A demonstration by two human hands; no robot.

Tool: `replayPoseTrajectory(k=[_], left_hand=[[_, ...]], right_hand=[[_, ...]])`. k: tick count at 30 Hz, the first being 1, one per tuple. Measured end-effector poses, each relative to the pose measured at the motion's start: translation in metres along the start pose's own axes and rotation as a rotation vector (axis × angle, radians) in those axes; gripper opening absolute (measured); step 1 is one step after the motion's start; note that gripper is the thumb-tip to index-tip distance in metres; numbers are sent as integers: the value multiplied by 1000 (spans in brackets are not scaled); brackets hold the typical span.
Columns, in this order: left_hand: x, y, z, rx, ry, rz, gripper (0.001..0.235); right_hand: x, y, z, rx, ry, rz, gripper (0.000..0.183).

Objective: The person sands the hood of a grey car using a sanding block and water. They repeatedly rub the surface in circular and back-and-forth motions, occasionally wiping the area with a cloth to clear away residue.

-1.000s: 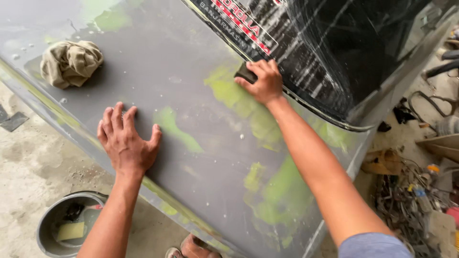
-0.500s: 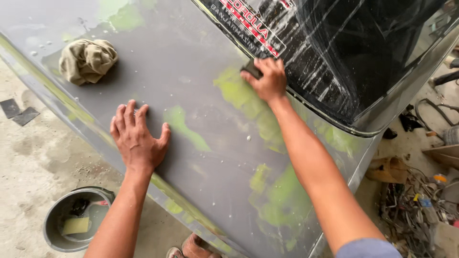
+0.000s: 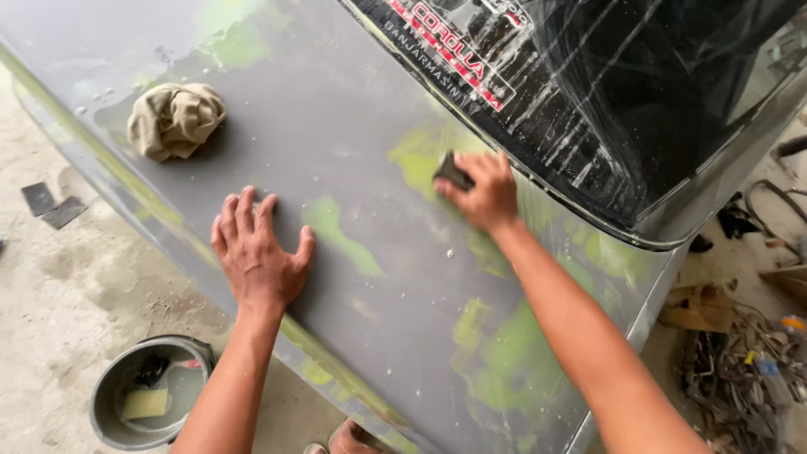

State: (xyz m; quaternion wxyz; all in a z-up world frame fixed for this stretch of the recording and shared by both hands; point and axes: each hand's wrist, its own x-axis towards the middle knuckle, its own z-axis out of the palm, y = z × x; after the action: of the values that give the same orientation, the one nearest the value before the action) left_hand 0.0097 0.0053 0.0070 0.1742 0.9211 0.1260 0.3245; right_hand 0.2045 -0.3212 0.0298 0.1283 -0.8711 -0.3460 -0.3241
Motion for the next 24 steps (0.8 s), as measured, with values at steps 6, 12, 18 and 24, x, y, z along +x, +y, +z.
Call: replayPoseTrajectory(k=[6, 12, 18, 24], left_hand=[[0, 0, 0, 6, -25, -20, 61], [2, 1, -2, 0, 0, -4, 60], [-2, -4, 6, -11, -31, -33, 62], [2, 1, 2, 16, -18, -20, 60]], right_hand=[[30, 21, 22, -8, -24, -47, 46], [12, -3, -3, -3, 15, 17, 46], [36, 23, 23, 13, -19, -57, 47], [12, -7, 1, 2, 4, 25, 50]])
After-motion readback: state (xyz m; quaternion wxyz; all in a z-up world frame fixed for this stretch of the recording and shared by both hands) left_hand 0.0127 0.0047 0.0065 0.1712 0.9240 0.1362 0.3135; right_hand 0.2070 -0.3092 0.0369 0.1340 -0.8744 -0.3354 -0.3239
